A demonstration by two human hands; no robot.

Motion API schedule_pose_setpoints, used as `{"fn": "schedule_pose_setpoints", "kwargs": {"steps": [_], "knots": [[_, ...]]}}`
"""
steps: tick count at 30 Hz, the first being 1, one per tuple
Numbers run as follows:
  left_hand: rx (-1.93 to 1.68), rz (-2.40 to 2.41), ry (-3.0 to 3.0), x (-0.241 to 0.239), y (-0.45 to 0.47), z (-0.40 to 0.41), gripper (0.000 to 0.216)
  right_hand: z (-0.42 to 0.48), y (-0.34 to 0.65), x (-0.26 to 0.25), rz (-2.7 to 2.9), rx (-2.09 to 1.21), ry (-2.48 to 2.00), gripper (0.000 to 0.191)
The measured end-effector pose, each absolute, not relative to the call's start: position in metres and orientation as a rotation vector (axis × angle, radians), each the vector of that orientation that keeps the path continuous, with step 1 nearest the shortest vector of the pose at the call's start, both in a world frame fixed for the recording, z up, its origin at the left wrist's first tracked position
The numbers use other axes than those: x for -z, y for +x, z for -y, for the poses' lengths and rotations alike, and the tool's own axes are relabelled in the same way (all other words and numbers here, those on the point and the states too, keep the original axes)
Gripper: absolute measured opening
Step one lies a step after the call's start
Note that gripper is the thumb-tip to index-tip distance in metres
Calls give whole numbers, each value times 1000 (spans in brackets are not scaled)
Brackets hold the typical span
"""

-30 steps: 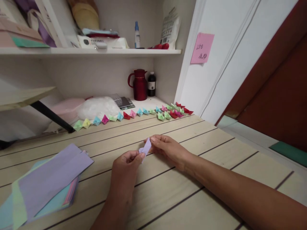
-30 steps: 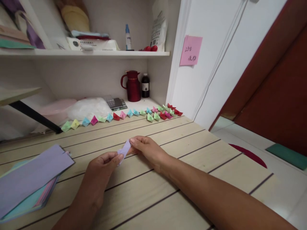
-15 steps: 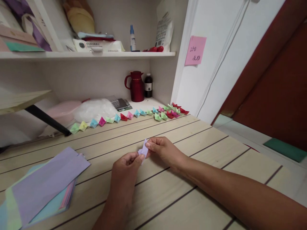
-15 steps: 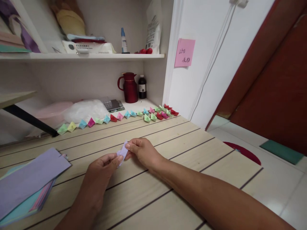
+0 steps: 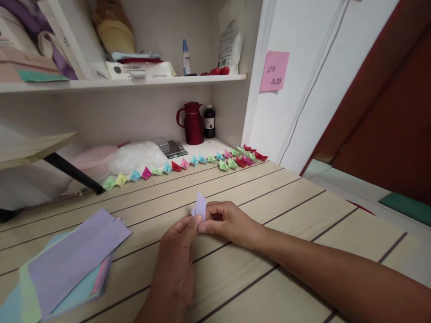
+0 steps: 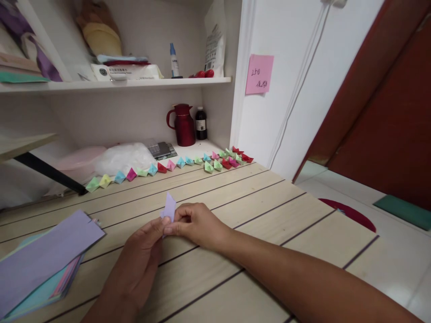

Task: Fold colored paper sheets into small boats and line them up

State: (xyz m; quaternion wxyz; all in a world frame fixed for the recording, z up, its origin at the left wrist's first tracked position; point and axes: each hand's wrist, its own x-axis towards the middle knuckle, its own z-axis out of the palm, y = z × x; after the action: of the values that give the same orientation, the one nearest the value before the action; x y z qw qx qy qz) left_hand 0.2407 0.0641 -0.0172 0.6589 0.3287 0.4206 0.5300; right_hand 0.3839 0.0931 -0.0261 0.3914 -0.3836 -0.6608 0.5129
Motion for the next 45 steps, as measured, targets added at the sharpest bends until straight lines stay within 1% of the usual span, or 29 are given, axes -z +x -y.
{"fn": "schedule_pose_setpoints", "kwargs": {"steps": [2, 7, 9, 12, 15, 17, 21, 23, 26, 27, 28, 30, 32, 33, 34, 39, 45], "knots": [[-1211, -951, 745, 19, 240, -65, 25, -92, 384, 25, 1706, -1242, -969, 34], [-1216, -922, 735, 24, 241, -65, 20, -90, 383, 22, 1882, -956, -924, 29], [-1215, -903, 733, 26, 240, -65, 17, -88, 383, 23, 1946, -905, -910, 30], [-1210, -872, 726, 28, 239, -66, 18, -88, 382, 28, 1979, -931, -917, 33], [-1228, -899, 701, 29, 239, -67, 17, -93, 383, 32, 1898, -1018, -934, 28], [-1232, -953, 726, 31, 241, -66, 19, -97, 386, 32, 1797, -1064, -950, 26], [-1192, -1159, 891, 36, 243, -65, 28, -101, 394, 29, 1700, -1045, -963, 29], [-1186, -1235, 986, 37, 244, -66, 26, -101, 396, 27, 1721, -1028, -961, 32], [-1219, -1328, 1199, 37, 242, -70, 17, -102, 398, 26, 1740, -1077, -961, 34], [-1249, -1380, 1303, 37, 241, -72, 14, -103, 399, 27, 1749, -1083, -974, 33], [-1280, -1436, 1424, 38, 239, -74, 11, -105, 400, 27, 1762, -1069, -992, 28], [-1330, -1539, 1682, 41, 235, -78, 7, -108, 403, 28, 1793, -991, -1032, 13], [-1319, -1597, 1892, 45, 231, -80, 6, -112, 406, 30, 1832, -894, -1058, 40], [-1284, -1620, 1970, 47, 230, -81, 7, -113, 407, 31, 1862, -847, -1064, 49], [-1229, -1643, 2031, 49, 229, -82, 7, -114, 409, 32, 1896, -800, -1071, 51], [-875, -1698, 2176, 49, 229, -82, 7, -116, 413, 40, 2069, -642, -1129, 37], [-858, -1722, 2157, 50, 227, -83, 11, -115, 412, 39, 2196, -554, -1119, 32]]}}
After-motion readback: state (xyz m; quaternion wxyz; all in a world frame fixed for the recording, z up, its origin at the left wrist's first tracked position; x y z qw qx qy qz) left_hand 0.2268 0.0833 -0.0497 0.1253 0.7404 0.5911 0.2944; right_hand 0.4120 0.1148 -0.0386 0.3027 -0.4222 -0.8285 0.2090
